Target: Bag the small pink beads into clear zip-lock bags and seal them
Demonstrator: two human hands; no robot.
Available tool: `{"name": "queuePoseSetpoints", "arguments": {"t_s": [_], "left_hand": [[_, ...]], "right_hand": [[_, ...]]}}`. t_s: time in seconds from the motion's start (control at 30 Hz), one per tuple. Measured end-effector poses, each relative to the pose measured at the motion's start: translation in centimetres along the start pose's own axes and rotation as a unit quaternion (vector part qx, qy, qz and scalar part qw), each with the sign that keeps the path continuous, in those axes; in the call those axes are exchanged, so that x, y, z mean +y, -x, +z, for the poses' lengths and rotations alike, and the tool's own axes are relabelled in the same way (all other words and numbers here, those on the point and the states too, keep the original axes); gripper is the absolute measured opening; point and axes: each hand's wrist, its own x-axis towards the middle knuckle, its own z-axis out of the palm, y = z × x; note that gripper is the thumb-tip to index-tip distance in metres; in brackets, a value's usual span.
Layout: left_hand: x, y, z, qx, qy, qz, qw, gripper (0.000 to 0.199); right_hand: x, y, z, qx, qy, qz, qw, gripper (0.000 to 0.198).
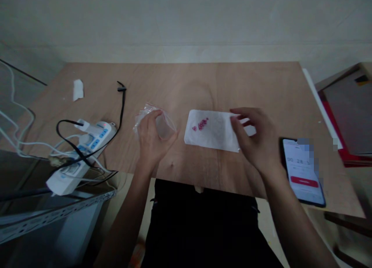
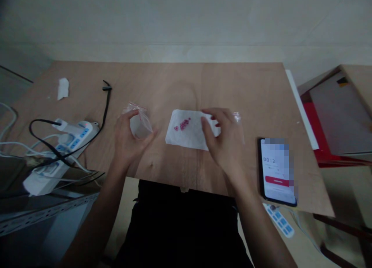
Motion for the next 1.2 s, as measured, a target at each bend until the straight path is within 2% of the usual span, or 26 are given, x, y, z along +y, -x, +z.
{"name": "queuePoseSetpoints", "arguments": {"t_s": [0.1, 0.17, 0.27, 0.47, 0.6, 0.67, 0.8, 0.93, 1.1, 1.2], "left_hand": [[2.4, 1.1, -0.3, -0.029, 0.009, 0.046, 0.998, 0.061], [3.5, 1.7, -0.3, -0.038, 0.017, 0.066, 0.997, 0.058], [4.3, 2.1, -0.4, -0.040, 0.027, 0.091, 0.995, 0.057], [4.7, 2.3, -0.7, -0.095, 0.048, 0.111, 0.988, 0.070], [5.5, 2.1, -1.1, -0.140, 0.064, 0.106, 0.982, 0.071], [5.8, 1.9, -1.3, -0.172, 0.065, 0.112, 0.977, 0.070], [6.1, 1.7, -1.8, -0.217, 0.055, 0.109, 0.969, 0.064], [6.5, 1.7, -2.2, -0.236, 0.012, 0.110, 0.966, 0.058], [6.7, 1.9, -2.1, -0.217, -0.041, 0.107, 0.969, 0.039], [6.4, 2.2, -1.8, -0.214, -0.014, 0.107, 0.971, 0.038]], "right_hand": [[-3.2, 0.1, 1.8, -0.118, -0.110, -0.032, 0.986, 0.015], [-4.2, 0.1, 2.7, -0.188, -0.141, -0.030, 0.972, 0.013], [-4.2, 0.0, 3.4, -0.237, -0.156, -0.011, 0.959, 0.010], [-2.3, 0.1, 3.3, -0.261, -0.224, 0.015, 0.939, 0.015], [-1.4, 0.2, 3.0, -0.299, -0.303, 0.078, 0.902, 0.013], [-1.1, 0.1, 2.9, -0.315, -0.317, 0.097, 0.889, 0.020], [-0.8, -0.1, 2.7, -0.313, -0.271, 0.057, 0.908, 0.030], [-1.0, -0.1, 2.6, -0.319, -0.238, 0.010, 0.917, 0.033], [-1.4, 0.4, 2.9, -0.315, -0.253, -0.021, 0.915, 0.015], [-1.5, 0.7, 3.1, -0.263, -0.289, -0.009, 0.920, 0.009]]}}
